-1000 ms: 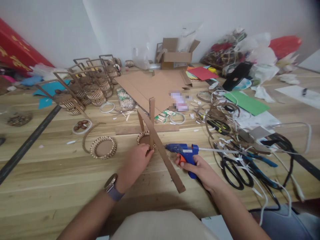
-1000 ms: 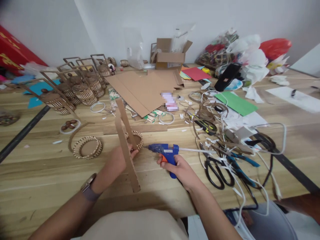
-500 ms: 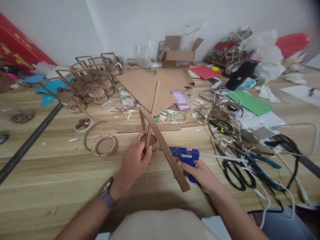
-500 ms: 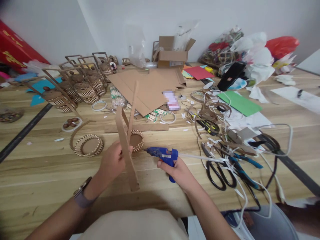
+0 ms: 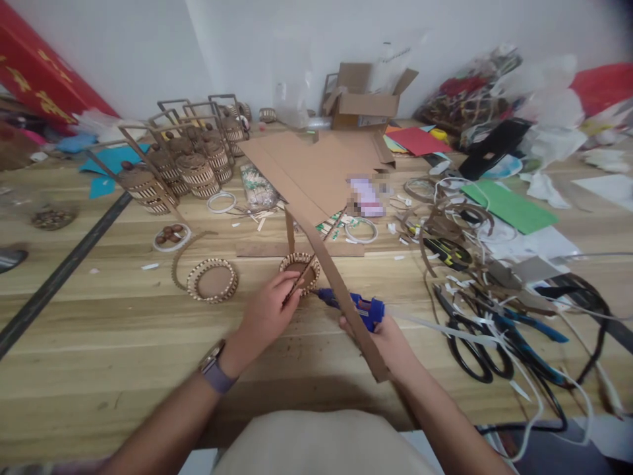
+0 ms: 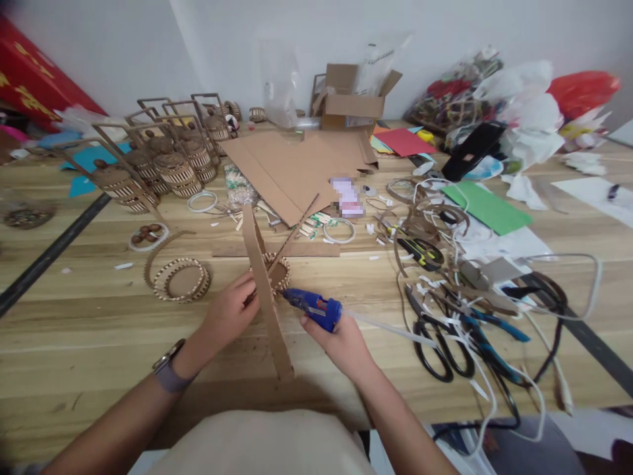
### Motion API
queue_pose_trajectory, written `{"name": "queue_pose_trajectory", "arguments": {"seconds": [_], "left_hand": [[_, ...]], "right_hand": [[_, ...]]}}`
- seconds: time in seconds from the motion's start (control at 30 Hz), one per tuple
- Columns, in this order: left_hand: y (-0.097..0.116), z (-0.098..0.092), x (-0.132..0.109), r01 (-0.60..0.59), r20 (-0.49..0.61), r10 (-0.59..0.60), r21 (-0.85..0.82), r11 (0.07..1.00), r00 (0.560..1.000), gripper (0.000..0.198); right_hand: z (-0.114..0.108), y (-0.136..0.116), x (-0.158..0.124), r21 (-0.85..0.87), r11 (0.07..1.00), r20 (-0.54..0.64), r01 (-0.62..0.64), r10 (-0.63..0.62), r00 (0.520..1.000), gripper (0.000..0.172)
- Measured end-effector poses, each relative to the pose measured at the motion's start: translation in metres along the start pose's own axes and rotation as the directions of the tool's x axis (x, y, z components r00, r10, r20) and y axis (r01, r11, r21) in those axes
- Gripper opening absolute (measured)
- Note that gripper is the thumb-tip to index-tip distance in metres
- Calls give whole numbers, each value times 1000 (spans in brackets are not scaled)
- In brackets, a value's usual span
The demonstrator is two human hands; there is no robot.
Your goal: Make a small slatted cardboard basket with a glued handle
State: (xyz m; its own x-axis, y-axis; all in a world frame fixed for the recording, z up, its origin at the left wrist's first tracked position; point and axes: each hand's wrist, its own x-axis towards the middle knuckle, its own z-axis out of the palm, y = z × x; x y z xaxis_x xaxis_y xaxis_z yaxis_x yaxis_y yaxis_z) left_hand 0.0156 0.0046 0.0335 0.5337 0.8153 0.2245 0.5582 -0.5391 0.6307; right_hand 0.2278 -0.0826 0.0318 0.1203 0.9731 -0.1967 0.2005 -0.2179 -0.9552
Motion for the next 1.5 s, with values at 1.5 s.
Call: {"name": "queue_pose_trajectory", "arguments": {"seconds": [1.5], "left_hand": [[5, -4, -1, -8, 61, 7, 31, 999, 998, 21]], "right_hand": [[8, -28, -12, -119, 993, -54, 11, -17, 998, 28]]}}
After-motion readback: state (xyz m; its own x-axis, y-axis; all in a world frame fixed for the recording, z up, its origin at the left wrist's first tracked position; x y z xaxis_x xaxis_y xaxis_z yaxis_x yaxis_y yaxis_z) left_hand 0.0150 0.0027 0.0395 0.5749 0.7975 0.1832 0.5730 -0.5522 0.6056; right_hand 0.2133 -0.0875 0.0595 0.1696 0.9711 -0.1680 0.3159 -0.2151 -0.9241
